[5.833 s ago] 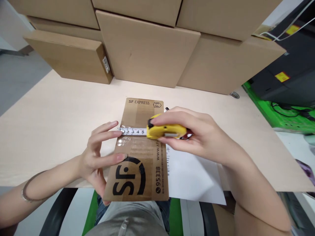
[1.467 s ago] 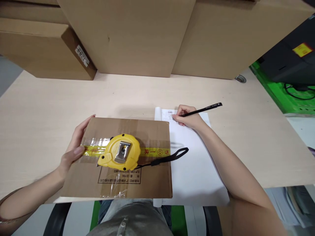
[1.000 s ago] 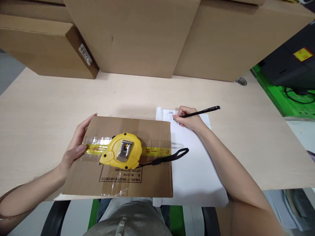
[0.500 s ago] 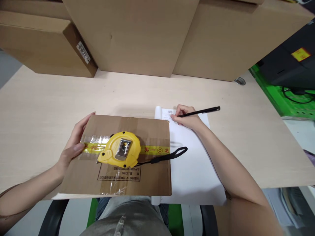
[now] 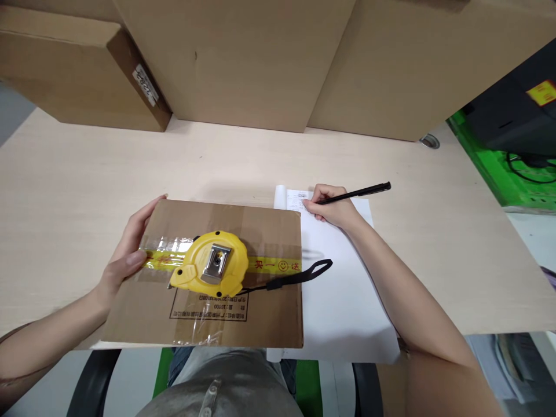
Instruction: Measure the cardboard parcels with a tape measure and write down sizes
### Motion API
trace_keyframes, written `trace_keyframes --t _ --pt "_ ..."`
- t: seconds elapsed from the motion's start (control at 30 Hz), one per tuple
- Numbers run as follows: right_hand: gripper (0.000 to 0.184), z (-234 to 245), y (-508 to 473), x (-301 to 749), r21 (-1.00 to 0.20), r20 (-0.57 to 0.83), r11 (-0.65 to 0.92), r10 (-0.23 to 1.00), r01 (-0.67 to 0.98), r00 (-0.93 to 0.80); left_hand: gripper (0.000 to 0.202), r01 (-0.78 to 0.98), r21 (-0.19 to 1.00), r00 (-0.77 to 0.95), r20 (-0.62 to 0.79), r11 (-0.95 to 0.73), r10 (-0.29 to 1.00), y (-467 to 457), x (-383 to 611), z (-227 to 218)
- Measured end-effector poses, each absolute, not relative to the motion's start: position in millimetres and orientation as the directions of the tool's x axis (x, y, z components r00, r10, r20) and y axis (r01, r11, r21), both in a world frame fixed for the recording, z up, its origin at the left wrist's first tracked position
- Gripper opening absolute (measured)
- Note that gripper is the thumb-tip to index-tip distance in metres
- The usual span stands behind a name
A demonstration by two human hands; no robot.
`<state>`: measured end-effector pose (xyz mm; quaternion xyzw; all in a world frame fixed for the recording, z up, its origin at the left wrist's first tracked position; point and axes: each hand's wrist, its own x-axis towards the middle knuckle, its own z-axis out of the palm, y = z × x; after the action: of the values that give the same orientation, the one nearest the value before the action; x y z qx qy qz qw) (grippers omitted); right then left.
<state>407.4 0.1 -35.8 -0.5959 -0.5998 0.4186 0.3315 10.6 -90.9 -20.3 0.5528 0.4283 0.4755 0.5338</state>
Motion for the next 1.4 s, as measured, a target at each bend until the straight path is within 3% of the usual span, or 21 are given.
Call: trace_keyframes --t 0.3,1.4 --pt "0.053 -35.3 1.3 406.7 -0.898 -0.089 -0.047 0.993 0.438 -0.075 0.067 -0.041 0.995 0.217 0.098 -0.091 0.971 -90.3 7.6 -24.2" --pt "0.050 -38.4 2.6 410.9 -0.889 -0.077 -0.027 0.993 0.457 -0.093 0.070 -0.057 0.993 0.262 0.117 -0.106 0.958 -91.0 5.6 -26.2"
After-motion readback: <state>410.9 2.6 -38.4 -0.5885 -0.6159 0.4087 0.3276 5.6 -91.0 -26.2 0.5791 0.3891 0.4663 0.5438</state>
